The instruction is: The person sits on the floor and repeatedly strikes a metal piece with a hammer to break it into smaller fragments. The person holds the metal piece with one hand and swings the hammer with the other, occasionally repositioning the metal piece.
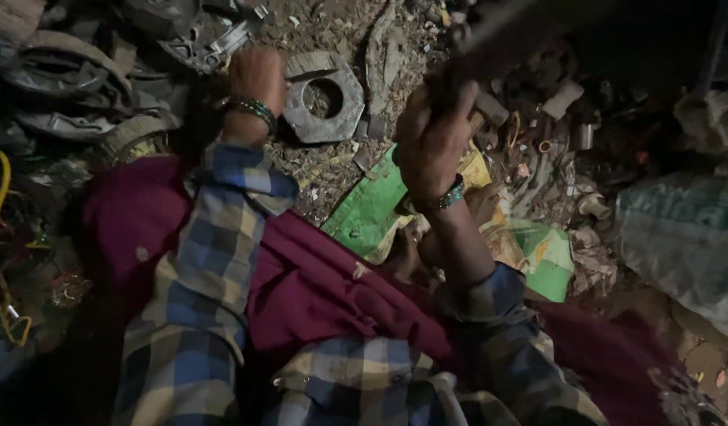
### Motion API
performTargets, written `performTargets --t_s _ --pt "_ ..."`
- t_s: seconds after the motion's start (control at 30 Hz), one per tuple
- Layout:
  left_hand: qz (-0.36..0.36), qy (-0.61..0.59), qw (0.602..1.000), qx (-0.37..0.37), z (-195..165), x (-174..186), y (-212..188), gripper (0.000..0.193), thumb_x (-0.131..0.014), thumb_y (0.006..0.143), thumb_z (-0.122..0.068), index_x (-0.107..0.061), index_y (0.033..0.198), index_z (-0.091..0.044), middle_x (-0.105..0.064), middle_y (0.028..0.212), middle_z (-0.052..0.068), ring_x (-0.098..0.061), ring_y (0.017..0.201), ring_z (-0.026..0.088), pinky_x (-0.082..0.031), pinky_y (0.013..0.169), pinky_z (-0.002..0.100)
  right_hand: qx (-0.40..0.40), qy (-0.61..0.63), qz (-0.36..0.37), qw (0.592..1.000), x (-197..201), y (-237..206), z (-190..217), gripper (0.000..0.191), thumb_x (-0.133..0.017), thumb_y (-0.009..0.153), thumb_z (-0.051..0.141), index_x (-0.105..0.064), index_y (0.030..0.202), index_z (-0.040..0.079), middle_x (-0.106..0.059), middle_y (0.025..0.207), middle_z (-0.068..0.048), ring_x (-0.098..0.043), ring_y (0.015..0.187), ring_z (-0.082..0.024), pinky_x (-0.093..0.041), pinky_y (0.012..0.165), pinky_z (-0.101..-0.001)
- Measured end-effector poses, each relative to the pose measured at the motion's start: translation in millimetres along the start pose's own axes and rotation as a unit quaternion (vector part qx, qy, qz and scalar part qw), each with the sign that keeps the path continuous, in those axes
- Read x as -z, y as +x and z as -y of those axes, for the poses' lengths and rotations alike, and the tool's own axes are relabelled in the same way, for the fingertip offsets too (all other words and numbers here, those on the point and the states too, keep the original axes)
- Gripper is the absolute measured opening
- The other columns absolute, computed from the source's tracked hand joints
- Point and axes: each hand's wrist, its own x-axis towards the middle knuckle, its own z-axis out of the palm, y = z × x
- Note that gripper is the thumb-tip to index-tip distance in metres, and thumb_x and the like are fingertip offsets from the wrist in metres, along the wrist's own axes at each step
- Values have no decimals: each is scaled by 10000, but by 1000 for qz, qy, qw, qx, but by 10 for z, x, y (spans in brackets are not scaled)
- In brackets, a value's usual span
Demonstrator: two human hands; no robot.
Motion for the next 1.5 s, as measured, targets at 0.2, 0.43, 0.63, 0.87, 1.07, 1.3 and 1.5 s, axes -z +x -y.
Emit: performTargets --t_s 0.2,0.43,0.63,0.87,1.07,1.3,1.5 --pt "67 -43 997 22 62 -59 63 140 -800 800 -149 -764 730 -34 -705 765 239 -710 721 392 -556 637 486 85 -295 197 931 -432 -428 -861 397 -552 1025 156 -423 1315 -83 -644 776 -253 -589 629 -418 -444 540 -524" --pt "86 1 994 60 20 -29 45 188 -765 931 -130 -761 796 1 -707 800 261 -720 730 371 -592 647 456 -7 -264 95 960 -133 61 -297 317 -587 1067 249 -468 1183 -21 -610 670 -168 -538 529 -306 -390 465 -459" --pt "69 -24 997 33 19 52 11 129 -806 816 -144 -779 789 -21 -713 827 251 -719 778 410 -578 662 492 -25 -188 111 976 -289 -113 -223 378 -566 1016 232 -459 1281 -16 -648 714 -209 -614 577 -372 -453 496 -496" --pt "19 22 998 53 -42 -5 93 106 -699 830 -50 -746 742 -14 -702 796 246 -720 752 377 -576 637 478 47 -333 158 928 -475 -182 -816 288 -605 1005 196 -492 1170 -10 -647 805 -276 -613 642 -470 -454 550 -561" --pt "57 -27 998 30 1 48 12 98 -696 842 -60 -762 780 -22 -709 806 248 -721 758 394 -578 649 481 -29 -147 24 988 -50 24 -147 285 -543 1067 200 -491 1271 7 -680 763 -197 -669 617 -363 -486 538 -479" --pt "69 6 996 49 7 -13 27 163 -673 905 -69 -751 787 10 -701 824 267 -719 766 386 -591 669 464 -42 -289 251 923 -537 -329 -639 340 -558 1013 170 -487 1259 -53 -689 812 -267 -624 661 -435 -467 563 -533" --pt "38 -2 999 -10 5 -65 53 112 -653 844 -35 -765 849 -25 -702 818 250 -708 766 397 -576 672 501 13 -252 123 960 -294 -102 -390 277 -591 1073 215 -494 1214 -3 -695 880 -243 -675 734 -413 -527 614 -493"
